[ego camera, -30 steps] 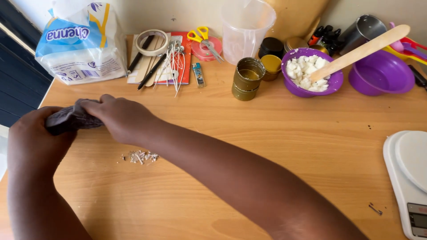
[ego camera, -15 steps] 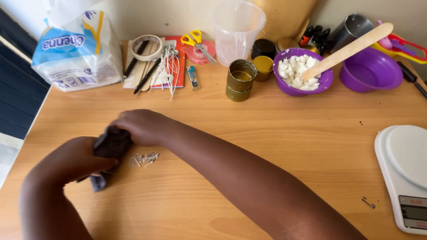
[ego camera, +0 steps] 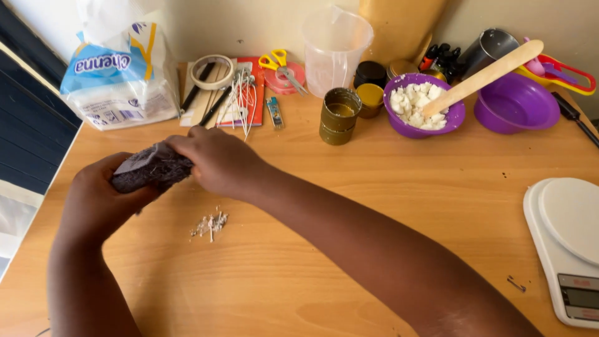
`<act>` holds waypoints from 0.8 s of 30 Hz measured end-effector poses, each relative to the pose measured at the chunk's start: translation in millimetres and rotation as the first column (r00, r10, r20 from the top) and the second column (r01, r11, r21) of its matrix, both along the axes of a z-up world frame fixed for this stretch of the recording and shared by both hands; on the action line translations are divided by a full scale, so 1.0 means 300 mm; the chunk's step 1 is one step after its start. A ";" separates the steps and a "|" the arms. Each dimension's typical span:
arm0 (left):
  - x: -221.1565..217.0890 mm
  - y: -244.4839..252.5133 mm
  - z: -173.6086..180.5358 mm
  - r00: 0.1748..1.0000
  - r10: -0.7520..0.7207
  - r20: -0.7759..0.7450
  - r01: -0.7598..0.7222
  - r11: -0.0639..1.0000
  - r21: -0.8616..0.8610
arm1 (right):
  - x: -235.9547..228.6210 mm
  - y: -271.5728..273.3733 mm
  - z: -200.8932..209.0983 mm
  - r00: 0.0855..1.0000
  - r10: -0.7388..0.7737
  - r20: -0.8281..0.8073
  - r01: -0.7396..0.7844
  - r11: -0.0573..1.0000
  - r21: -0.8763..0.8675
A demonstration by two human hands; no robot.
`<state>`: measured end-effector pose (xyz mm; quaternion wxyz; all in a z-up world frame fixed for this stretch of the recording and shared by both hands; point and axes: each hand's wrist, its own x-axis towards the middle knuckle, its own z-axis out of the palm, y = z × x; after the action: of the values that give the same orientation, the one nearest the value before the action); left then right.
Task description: The person cleans a candle-making workstation by picking up small metal wick tabs and wiping the surface with a cloth, then proceeds to mix wax flakes in a purple bowl using a wooden stirrer.
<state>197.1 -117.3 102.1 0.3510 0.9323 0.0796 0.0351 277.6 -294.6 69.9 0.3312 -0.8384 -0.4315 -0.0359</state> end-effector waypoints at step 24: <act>0.048 -0.047 -0.042 0.971 -0.151 -0.185 0.161 0.986 0.037 | -0.120 -0.124 -0.031 0.999 0.009 -0.031 -0.017 0.963 -0.270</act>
<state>211.6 -131.4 89.5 0.3198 0.9437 0.0368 -0.0755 241.6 -331.6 60.4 0.2204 -0.8734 -0.4327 0.0378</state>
